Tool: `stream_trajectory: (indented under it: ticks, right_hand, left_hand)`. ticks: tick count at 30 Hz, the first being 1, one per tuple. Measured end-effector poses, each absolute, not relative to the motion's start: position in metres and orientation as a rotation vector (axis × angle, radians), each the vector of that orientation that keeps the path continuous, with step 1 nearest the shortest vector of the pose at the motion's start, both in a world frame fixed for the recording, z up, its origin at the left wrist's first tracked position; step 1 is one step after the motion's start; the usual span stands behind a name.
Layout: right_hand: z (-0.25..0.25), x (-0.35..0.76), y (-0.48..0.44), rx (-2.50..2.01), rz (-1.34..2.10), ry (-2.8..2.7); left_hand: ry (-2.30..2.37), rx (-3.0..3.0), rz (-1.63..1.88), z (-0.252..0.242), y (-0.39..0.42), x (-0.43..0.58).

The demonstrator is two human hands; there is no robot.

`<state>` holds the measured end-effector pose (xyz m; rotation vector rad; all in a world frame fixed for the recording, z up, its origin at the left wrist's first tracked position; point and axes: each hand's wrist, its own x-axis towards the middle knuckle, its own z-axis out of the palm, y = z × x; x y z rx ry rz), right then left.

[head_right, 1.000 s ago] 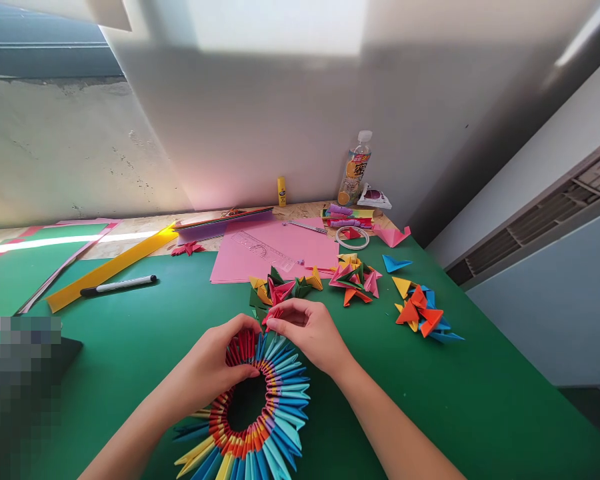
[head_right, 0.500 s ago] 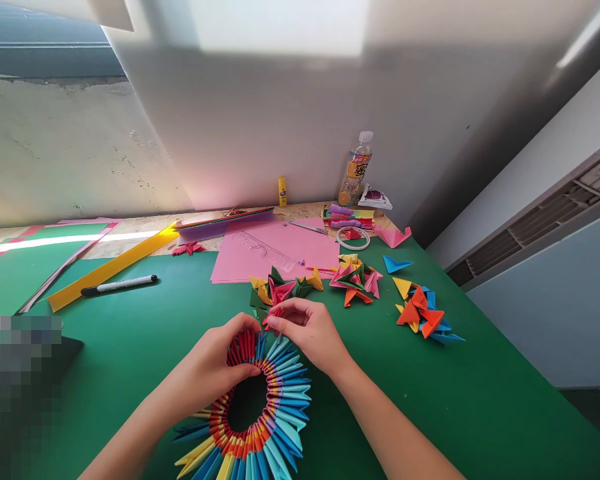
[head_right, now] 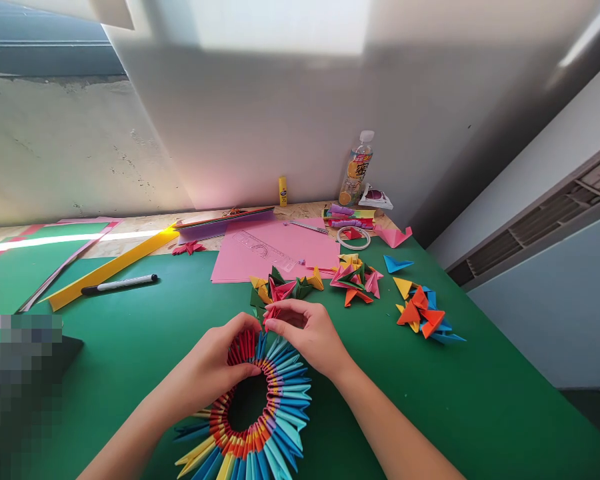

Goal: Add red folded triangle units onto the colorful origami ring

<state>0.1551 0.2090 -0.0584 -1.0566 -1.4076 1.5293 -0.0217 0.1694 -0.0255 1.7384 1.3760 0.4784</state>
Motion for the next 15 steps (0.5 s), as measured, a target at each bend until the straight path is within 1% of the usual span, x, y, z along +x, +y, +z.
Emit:
stream_trajectory:
  ticks: [15]
  right_hand:
    - [-0.0609, 0.1518, 0.2107, -1.101, 1.559, -1.295]
  left_hand:
    - [1.397, 1.76, 0.462, -0.0269, 0.1687, -0.0222]
